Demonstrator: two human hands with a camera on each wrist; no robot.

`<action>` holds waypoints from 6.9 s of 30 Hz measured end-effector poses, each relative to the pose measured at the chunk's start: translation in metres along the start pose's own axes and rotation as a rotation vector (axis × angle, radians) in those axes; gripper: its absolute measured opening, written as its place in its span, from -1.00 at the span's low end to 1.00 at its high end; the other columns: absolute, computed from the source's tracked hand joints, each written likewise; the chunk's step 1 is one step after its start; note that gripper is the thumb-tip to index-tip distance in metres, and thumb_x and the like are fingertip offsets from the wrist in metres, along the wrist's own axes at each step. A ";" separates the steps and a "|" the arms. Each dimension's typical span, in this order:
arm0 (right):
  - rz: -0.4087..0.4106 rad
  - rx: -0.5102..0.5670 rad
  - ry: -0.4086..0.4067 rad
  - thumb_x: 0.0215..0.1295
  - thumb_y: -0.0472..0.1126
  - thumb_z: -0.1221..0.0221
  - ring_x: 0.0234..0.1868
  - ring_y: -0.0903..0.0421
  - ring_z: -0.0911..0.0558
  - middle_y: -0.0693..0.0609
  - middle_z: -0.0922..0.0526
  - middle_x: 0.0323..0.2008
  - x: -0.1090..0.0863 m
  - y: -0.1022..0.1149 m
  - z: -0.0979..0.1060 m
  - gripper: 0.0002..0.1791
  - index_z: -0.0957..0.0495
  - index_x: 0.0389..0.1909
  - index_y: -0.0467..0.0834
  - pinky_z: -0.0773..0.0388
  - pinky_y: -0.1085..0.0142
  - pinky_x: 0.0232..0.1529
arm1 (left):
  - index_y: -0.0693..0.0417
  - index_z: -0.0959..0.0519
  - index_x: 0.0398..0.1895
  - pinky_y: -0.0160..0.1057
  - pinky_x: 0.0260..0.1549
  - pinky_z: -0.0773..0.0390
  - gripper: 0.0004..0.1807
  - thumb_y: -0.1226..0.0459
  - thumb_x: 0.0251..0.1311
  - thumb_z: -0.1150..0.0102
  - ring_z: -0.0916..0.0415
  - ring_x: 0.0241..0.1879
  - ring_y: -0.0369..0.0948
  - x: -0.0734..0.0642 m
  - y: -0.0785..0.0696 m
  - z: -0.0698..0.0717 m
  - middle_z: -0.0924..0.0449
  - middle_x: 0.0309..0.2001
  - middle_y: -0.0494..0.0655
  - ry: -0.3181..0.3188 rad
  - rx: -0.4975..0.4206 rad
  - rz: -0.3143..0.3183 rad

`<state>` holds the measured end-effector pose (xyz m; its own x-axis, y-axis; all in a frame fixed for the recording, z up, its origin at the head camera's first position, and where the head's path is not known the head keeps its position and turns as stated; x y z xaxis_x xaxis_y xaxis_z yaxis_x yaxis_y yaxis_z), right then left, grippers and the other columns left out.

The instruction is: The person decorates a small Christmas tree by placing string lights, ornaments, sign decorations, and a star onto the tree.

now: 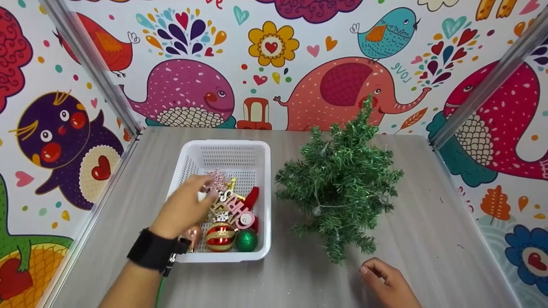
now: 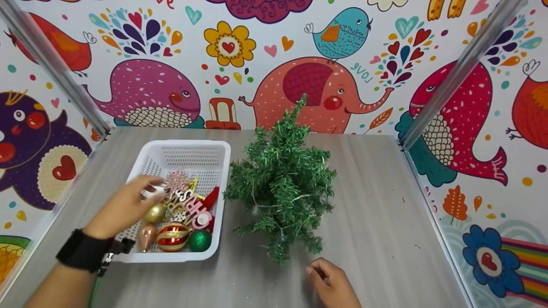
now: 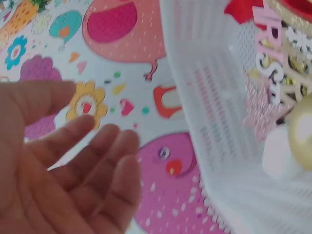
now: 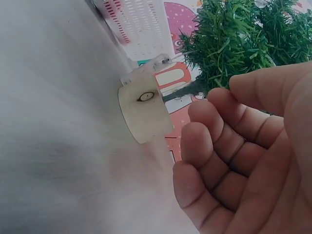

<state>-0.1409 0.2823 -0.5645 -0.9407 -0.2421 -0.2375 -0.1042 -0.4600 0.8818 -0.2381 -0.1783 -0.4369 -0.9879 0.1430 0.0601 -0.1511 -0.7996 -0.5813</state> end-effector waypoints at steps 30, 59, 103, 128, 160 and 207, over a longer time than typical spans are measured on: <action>0.112 0.007 0.023 0.61 -0.08 -0.07 -0.29 0.17 -0.47 0.04 -0.55 -0.27 -0.001 0.003 -0.009 -0.72 -0.55 -0.08 -0.26 -0.37 0.27 -0.31 | 0.11 -0.63 0.16 0.15 -0.02 -0.65 -0.29 0.18 -0.20 -0.58 -0.64 -0.10 0.08 -0.002 0.007 -0.105 -0.64 0.11 0.24 0.619 0.345 -0.023; 0.843 0.131 -0.029 0.27 -0.74 -0.03 -0.34 0.13 -0.54 -0.05 -0.59 -0.30 -0.045 0.152 -0.028 -0.57 -0.58 -0.06 -0.22 -0.48 0.32 -0.35 | 0.02 -0.40 0.41 -0.26 -0.03 -0.72 -0.26 0.12 0.18 -0.48 -0.60 0.17 -0.03 -0.079 -0.143 -0.048 -0.44 0.39 0.06 -0.023 -0.427 -0.476; 0.853 0.081 -0.368 0.05 -0.72 -0.30 -0.41 0.19 -0.51 -0.06 -0.64 -0.32 -0.027 0.175 -0.058 -0.46 -0.74 -0.01 -0.17 -0.45 0.39 -0.42 | 0.07 -0.71 -0.14 -0.30 -0.10 -0.65 -0.92 0.32 0.37 -0.30 -0.62 -0.14 -0.35 -0.072 -0.157 -0.142 -0.74 -0.18 0.04 0.040 -0.946 -0.314; 0.863 -0.395 -0.886 0.65 -0.12 -0.01 -0.34 0.21 -0.43 -0.11 -0.61 -0.20 -0.031 0.198 -0.024 -0.68 -0.61 -0.04 -0.29 -0.33 0.43 -0.26 | 0.10 -0.74 0.00 -0.36 -0.01 -0.65 -0.71 0.45 0.22 -0.34 -0.66 -0.11 -0.21 -0.050 -0.218 -0.092 -0.73 -0.14 -0.10 -0.599 -0.048 -0.686; 0.841 -0.157 -0.752 0.38 -0.49 -0.20 -0.57 0.32 -0.29 0.04 -0.48 -0.52 -0.039 0.153 -0.036 -0.82 -0.65 -0.05 -0.38 -0.23 0.44 -0.52 | 0.11 -0.76 -0.20 -0.40 -0.20 -0.70 -0.74 0.40 -0.03 -0.50 -0.71 -0.30 -0.21 -0.061 -0.178 -0.043 -0.77 -0.27 -0.04 -0.698 -0.023 -0.705; 0.707 -0.211 -0.647 -0.14 -0.76 -0.32 -0.60 0.41 -0.35 0.10 -0.57 -0.51 -0.036 0.095 -0.051 -0.47 -0.70 -0.22 -0.15 -0.32 0.63 -0.56 | 0.42 -0.49 0.14 0.30 -0.22 -0.65 -0.51 0.33 0.19 -0.33 -0.62 -0.14 0.33 0.047 0.050 -0.013 -0.55 -0.03 0.41 -0.116 0.322 0.160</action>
<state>-0.1005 0.2037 -0.4932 -0.7659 -0.0347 0.6420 0.5520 -0.5474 0.6290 -0.2916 -0.2045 -0.4735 -0.9945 -0.0506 0.0915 0.0202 -0.9516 -0.3068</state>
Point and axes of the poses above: each hand's wrist, its own x-axis towards the middle knuckle, its own z-axis out of the back of the hand, y = z × x, the point moved 9 cm from there along x, towards the middle knuckle
